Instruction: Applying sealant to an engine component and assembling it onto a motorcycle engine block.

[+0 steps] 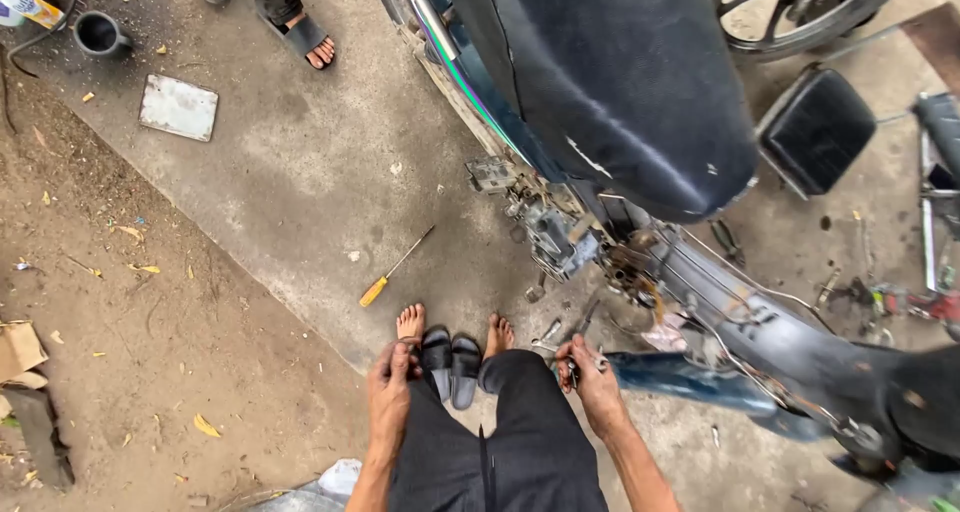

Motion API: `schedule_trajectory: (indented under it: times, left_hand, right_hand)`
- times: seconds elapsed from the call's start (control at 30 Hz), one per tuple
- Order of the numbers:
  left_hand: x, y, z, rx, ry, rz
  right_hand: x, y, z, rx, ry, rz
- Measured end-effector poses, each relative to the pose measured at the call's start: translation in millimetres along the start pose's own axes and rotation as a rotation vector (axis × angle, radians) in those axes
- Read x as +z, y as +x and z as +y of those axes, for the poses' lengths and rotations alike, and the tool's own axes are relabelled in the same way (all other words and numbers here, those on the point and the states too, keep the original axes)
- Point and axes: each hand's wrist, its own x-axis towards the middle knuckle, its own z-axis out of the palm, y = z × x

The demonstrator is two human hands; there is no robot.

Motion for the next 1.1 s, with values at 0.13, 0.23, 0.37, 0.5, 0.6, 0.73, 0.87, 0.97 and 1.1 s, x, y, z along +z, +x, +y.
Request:
schedule_trajectory:
  times: [0.13,0.23,0.37,0.5,0.6,0.73,0.87,0.97,1.1]
  left_hand:
    - [51,83,-56,0.119,0.097,-0.048]
    - [72,149,-99,0.259,0.219,-0.211]
    - [92,241,-176,0.096,0.205,-0.536]
    - [133,352,-368,1.210,0.431,0.137]
    - [156,325,-322,0.008,-0.188,-0.151]
    - [134,337,-362,0.088,0.049,-0.672]
    - [125,319,-445,0.224,0.024,-0.737]
    - [118,284,-461,0.486,-0.004,-0.908]
    - [101,255,-462,0.677,-0.125,-1.272]
  right_hand:
    - [0,125,66,0.120,0.077,-0.083]
    - [20,218,116,0.044,0.413,-0.153]
    - [46,341,190,0.049,0.427,-0.100]
    - [56,392,213,-0.106,0.469,-0.188]
    - [47,354,197,-0.197,-0.047,-0.154]
    - [29,356,262,-0.413,0.348,-0.379]
    - [12,311,312,-0.554,0.378,-0.626]
    - [2,264,337,-0.590,0.375,-0.792]
    - [-2,222,367,-0.792,0.420,-0.833]
